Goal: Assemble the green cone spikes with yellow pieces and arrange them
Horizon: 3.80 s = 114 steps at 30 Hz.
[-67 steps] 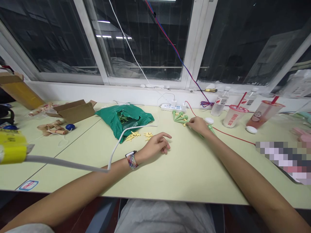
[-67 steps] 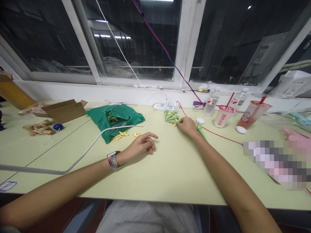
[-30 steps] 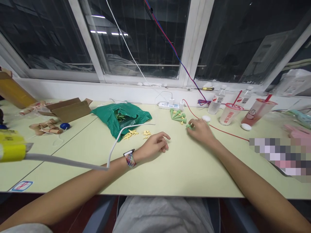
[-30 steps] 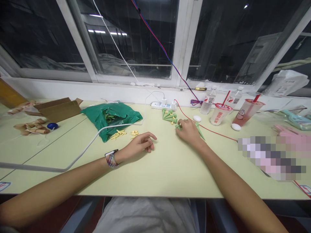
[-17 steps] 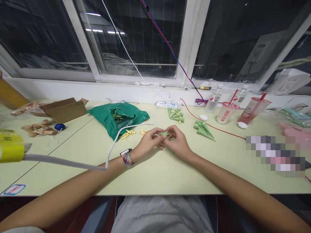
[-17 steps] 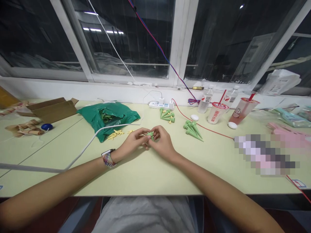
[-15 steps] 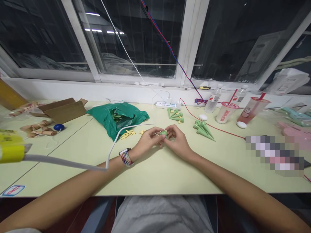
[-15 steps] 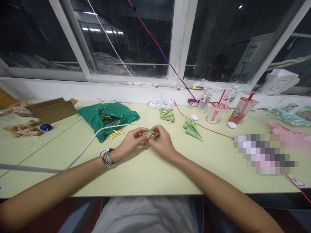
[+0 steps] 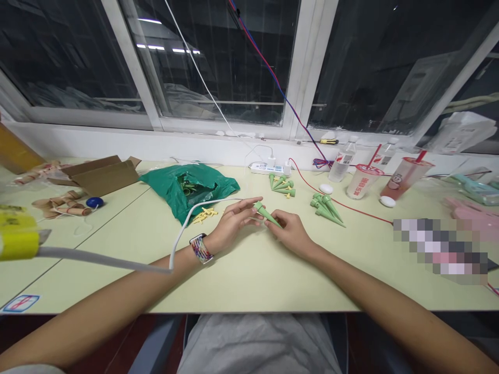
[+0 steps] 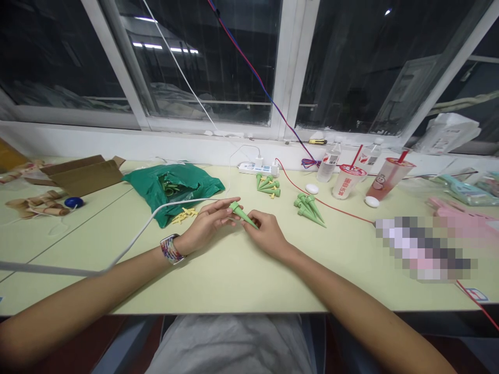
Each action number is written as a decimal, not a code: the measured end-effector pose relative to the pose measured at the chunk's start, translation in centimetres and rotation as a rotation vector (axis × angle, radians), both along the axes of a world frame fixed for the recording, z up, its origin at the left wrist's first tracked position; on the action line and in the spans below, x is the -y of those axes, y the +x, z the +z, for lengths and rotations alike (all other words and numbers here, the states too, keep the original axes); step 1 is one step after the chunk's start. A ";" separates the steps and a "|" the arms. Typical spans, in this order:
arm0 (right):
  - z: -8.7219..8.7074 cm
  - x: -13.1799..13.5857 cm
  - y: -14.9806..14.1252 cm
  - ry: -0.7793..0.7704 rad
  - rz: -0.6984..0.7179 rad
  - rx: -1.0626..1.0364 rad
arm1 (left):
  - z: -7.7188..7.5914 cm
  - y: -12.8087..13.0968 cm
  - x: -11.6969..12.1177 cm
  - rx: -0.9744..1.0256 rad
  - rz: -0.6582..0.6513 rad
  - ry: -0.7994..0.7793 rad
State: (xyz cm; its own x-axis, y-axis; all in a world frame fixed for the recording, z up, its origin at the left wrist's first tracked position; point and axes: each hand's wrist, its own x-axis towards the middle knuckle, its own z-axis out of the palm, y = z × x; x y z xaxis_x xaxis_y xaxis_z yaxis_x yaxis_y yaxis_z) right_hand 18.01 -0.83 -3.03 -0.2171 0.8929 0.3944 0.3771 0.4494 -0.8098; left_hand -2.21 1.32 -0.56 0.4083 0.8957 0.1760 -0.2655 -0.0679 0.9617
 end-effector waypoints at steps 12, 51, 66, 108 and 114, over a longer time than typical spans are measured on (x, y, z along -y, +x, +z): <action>0.1 -0.3 0.5 -0.129 0.042 -0.179 | -0.4 -0.3 -0.8 -0.041 0.033 -0.081; -0.3 -7.4 -11.5 0.565 0.307 0.544 | 5.8 -3.8 -2.2 0.244 0.291 0.017; -1.4 -7.9 -11.5 0.683 0.306 0.461 | 4.5 -3.4 -2.9 0.215 0.309 0.000; -0.1 -1.2 -2.4 0.242 -0.039 -0.377 | 0.8 -1.3 -1.2 -0.229 -0.037 0.085; 0.5 -0.9 -2.3 0.242 -0.054 -0.400 | -0.4 -1.5 -1.8 -0.166 -0.106 0.007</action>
State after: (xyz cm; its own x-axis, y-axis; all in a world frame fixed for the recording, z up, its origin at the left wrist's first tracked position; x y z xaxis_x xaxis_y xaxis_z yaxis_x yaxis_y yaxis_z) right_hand 15.72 0.11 -2.57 0.0382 0.7706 0.6362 0.0848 0.6319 -0.7704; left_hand -3.68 3.11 -0.97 0.5238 0.8454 0.1041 -0.1091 -0.0547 0.9925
